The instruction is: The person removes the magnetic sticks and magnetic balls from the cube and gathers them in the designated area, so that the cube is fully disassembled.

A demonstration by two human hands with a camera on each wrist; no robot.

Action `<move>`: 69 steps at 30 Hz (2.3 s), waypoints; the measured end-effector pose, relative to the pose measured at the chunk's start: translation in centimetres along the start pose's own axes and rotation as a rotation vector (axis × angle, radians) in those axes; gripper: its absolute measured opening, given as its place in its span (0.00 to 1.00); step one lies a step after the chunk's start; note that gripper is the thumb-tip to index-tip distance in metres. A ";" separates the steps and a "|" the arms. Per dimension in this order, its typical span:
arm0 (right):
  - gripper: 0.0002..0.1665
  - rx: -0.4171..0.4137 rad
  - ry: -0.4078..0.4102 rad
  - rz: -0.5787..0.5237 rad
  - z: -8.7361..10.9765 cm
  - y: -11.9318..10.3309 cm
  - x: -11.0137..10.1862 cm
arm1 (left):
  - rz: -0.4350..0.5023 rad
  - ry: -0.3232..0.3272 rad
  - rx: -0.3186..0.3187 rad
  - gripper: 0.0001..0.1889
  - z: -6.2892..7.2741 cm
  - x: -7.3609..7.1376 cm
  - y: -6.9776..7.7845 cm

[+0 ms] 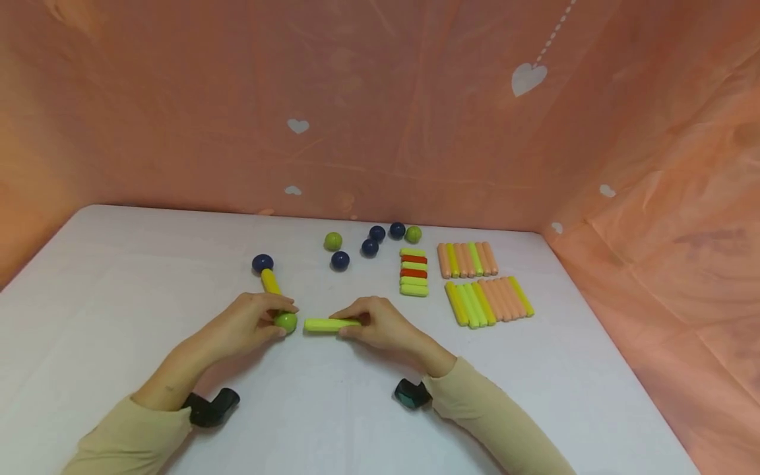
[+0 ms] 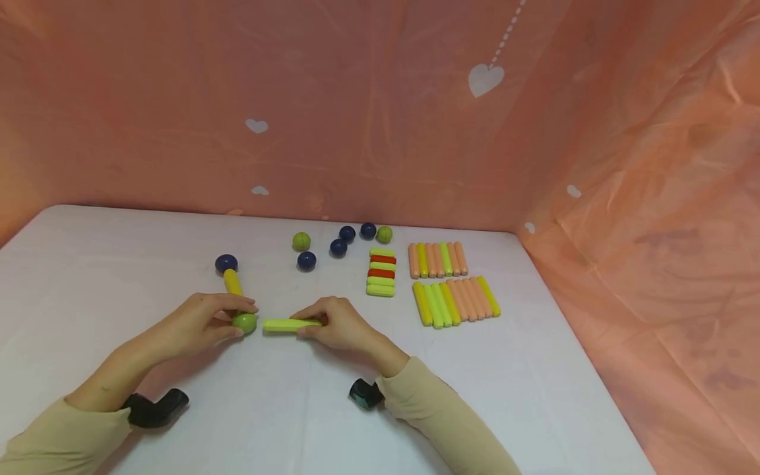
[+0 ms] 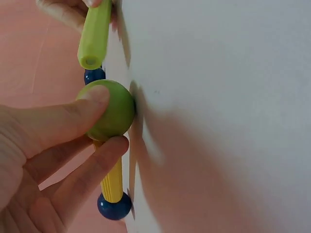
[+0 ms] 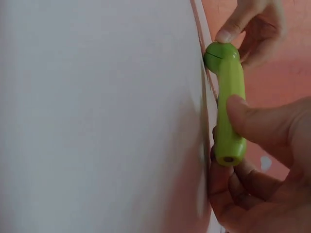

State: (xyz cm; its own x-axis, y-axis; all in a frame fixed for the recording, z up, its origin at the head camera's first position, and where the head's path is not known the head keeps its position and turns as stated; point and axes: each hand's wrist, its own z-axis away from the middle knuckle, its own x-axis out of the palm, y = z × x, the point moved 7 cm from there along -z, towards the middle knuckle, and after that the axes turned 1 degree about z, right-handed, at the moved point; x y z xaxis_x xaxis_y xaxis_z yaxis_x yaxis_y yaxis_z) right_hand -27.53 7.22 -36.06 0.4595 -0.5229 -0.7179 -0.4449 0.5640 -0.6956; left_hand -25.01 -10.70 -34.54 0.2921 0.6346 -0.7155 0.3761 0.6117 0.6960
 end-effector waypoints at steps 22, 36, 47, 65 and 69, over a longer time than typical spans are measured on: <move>0.18 0.241 0.304 -0.166 6.5 6.7 -6.9 | -0.071 0.012 0.036 0.20 0.1 1.2 1.1; 0.20 0.345 0.467 -0.154 9.8 10.0 -11.0 | -0.240 0.128 0.033 0.23 -0.6 -0.3 0.8; 0.21 0.433 0.574 -0.098 12.7 12.2 -13.9 | -0.186 0.099 -0.075 0.21 -2.3 -1.2 -2.4; 0.25 0.657 0.735 -0.053 17.1 16.0 -17.7 | -0.289 0.201 -0.027 0.12 -0.6 -1.7 -2.5; 0.28 0.759 0.715 -0.072 17.8 17.1 -18.3 | -0.240 0.192 -0.028 0.12 -0.4 -1.5 -2.5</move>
State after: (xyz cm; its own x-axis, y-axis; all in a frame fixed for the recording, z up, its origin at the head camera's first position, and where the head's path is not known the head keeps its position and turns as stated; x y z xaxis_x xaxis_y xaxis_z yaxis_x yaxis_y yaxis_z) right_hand -29.82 37.81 -34.37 -0.2062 -0.6880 -0.6958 0.2792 0.6402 -0.7157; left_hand -26.70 -13.02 -35.16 0.0253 0.5464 -0.8371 0.3892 0.7659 0.5117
